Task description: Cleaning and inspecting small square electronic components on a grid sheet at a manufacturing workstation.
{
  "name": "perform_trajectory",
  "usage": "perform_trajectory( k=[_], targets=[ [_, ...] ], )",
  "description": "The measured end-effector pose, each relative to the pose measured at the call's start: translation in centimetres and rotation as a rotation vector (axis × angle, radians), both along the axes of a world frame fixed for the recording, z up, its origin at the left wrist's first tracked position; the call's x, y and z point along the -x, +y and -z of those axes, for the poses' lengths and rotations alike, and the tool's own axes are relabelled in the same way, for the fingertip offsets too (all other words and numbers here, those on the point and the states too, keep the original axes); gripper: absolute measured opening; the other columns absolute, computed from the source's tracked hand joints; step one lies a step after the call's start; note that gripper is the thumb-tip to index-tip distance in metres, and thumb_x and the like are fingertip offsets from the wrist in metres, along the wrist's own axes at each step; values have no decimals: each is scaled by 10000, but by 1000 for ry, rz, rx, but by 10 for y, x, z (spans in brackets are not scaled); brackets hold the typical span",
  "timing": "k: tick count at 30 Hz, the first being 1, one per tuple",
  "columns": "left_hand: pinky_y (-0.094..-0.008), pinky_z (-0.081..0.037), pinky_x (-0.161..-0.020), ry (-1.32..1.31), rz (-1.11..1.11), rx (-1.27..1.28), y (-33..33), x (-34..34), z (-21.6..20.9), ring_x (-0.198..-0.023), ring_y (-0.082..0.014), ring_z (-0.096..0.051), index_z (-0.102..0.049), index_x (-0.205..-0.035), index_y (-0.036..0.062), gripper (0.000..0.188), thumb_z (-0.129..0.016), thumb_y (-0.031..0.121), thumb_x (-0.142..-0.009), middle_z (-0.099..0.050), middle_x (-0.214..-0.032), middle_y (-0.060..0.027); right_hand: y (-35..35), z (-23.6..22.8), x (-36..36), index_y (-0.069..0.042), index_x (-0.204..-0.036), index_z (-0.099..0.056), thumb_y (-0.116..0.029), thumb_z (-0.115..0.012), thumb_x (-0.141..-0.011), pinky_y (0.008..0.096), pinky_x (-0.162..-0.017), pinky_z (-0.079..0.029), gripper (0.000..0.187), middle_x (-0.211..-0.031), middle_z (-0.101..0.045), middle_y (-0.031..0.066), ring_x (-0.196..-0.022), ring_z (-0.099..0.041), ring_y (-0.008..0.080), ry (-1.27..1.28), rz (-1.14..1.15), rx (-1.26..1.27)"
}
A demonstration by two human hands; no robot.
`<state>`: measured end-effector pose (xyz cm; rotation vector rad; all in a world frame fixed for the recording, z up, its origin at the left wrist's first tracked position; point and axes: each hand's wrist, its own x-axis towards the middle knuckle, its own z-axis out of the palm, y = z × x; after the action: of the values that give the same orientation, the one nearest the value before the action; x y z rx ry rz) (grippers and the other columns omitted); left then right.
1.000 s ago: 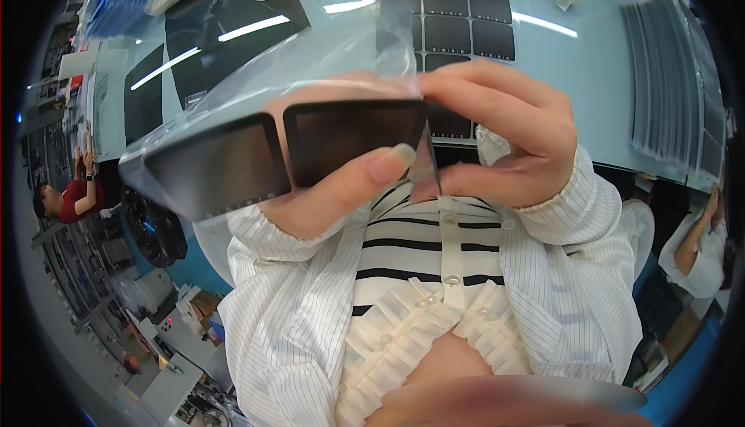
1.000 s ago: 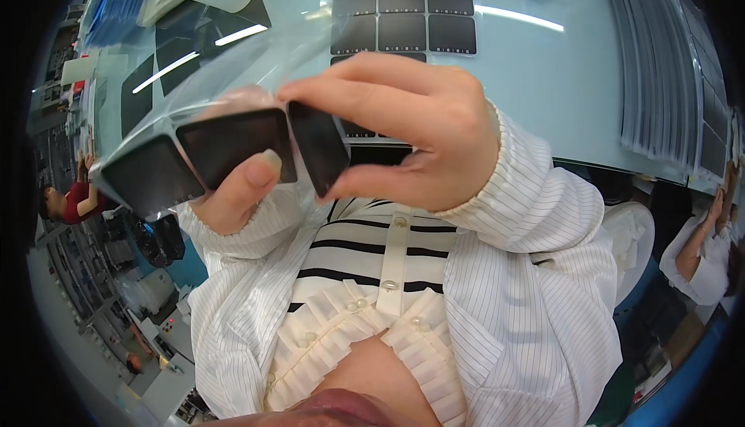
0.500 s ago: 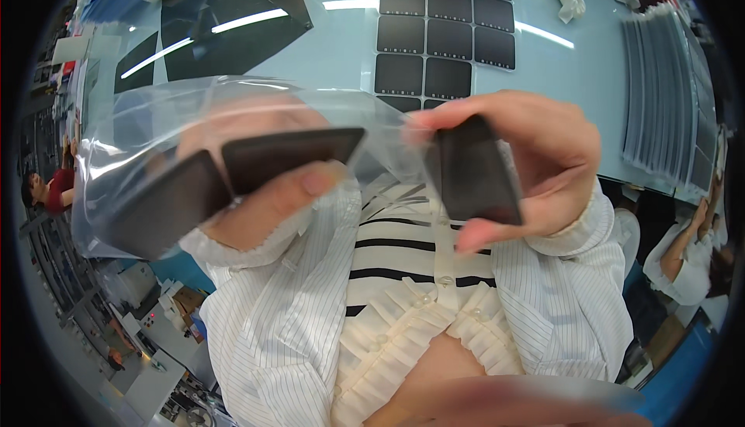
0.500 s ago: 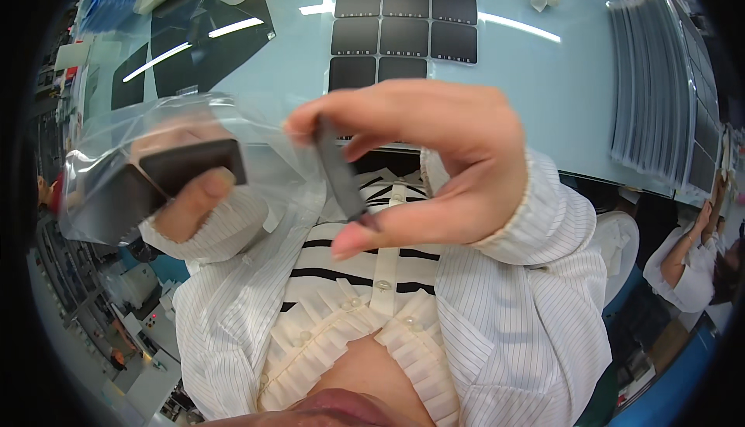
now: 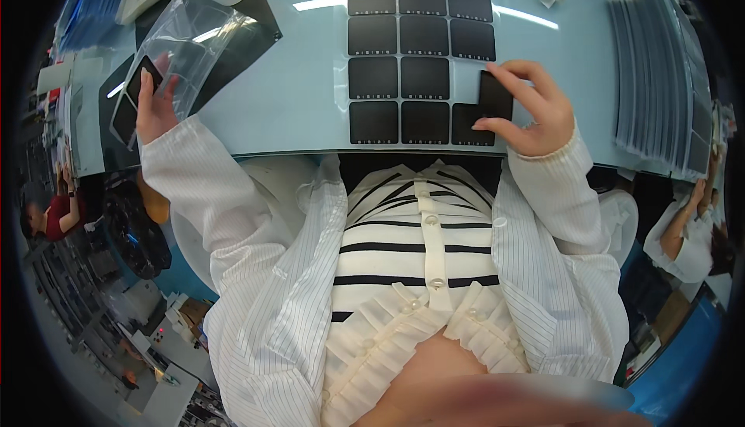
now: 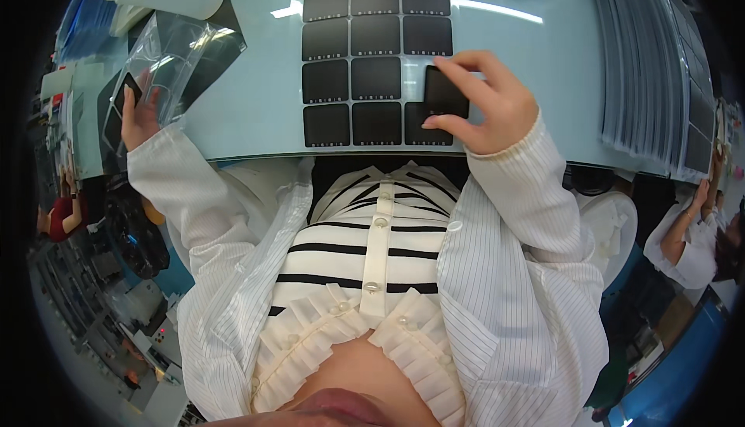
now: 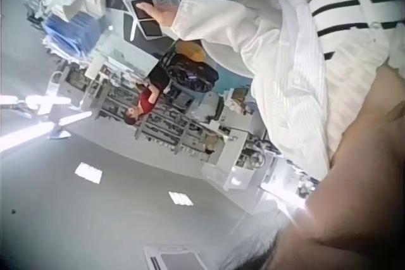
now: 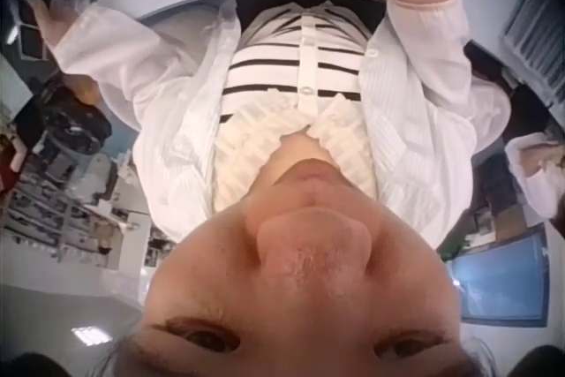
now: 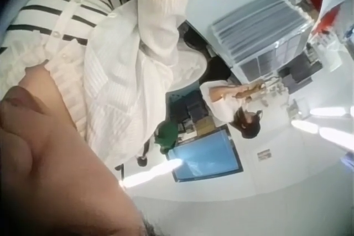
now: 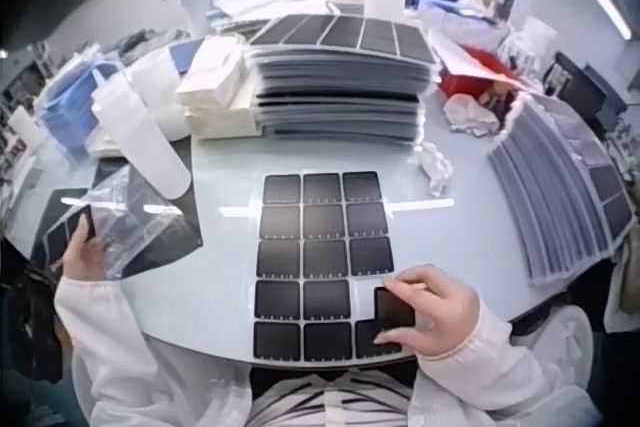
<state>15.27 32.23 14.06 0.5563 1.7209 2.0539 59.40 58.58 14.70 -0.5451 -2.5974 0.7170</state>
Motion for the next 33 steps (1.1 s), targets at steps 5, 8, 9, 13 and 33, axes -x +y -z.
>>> perform_trajectory(
  k=[5,8,9,13,33],
  targets=[
    [-339,-489,-930,-396,-76,64,-38,36,27,-1162,-263,-572,-547,-1250,4,585,-538,505,-949,-624,-1209,-154,-2,20,13,7,-1003,-698,-223,-860,-636,356,-801,-571,463,-1028,-702,141,-963,-682,299,86,-86,-161],
    [-293,-518,-847,-482,61,60,-51,37,18,-1095,-246,-597,-586,-1196,15,534,-496,492,-974,-641,-1156,-137,-8,22,21,5,-887,-715,-231,-850,-638,359,-829,-572,369,-990,-716,127,-1005,-677,302,115,-71,-221],
    [-291,-513,-826,-367,-5,149,-59,45,15,-1038,-228,-602,-603,-1164,13,497,-483,462,-989,-646,-1121,-128,-11,20,24,1,-890,-717,-240,-848,-635,361,-829,-572,375,-991,-717,119,-1007,-675,302,105,-47,-261],
    [-272,-477,-709,-133,-48,178,-56,26,0,-877,-164,-591,-639,-1075,18,404,-468,379,-1018,-649,-1020,-94,-11,18,30,-15,-887,-729,-258,-843,-624,369,-834,-571,376,-992,-720,101,-1022,-666,297,88,-12,-313],
    [-221,-439,-605,253,470,397,100,-139,-3,-727,-90,-596,-699,-947,62,251,-580,282,-973,-658,-786,-5,-12,13,37,-49,-922,-743,-267,-822,-641,354,-762,-574,364,-968,-709,72,-1020,-623,283,48,-57,-358]
  ],
)
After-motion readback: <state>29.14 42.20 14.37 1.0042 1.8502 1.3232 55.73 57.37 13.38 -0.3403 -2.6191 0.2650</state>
